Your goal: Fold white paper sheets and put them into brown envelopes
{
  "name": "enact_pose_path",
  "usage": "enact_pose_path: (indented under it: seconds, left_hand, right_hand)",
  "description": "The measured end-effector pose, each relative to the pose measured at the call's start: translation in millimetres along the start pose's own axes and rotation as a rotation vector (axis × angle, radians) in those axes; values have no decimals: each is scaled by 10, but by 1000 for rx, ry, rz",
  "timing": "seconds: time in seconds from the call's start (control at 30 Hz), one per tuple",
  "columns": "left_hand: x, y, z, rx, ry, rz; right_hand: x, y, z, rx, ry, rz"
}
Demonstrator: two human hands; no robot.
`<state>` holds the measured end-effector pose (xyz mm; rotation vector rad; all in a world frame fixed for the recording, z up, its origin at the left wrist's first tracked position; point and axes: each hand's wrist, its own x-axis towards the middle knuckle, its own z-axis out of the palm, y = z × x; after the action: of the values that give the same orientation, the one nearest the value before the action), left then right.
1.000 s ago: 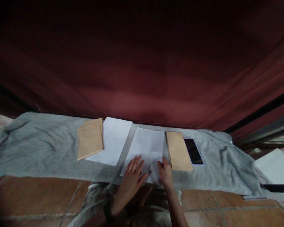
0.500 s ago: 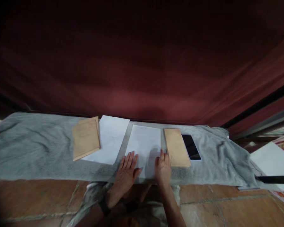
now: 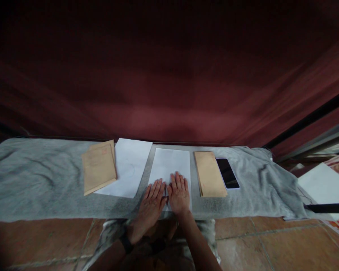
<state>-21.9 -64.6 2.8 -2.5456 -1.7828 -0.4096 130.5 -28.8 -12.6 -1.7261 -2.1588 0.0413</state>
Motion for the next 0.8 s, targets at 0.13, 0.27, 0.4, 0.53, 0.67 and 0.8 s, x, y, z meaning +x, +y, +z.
enact_pose_path:
  seconds: [0.13,0.27,0.4,0.53,0.67,0.8]
  left_hand:
    - [41,-4,34,-11,7,-85]
    - [203,29,53,-20,4,-142]
    - [363,104,116,-68,-10,-35]
    - [390,129,181,-93,-18,19]
    - [343,74,146,-71,-30,-33]
    - [286,3,59,-67,-12,-99]
  right_hand:
    - [-53,38,11,-49,19,71]
    - [-75,58,5,-62,19,109]
    - [-71,78,-1,-44,13,101]
    - [-92,107,-31,-35,24,46]
    - [-123,118,-78,-44,29,33]
    - [-151,138,-104,-44,30,64]
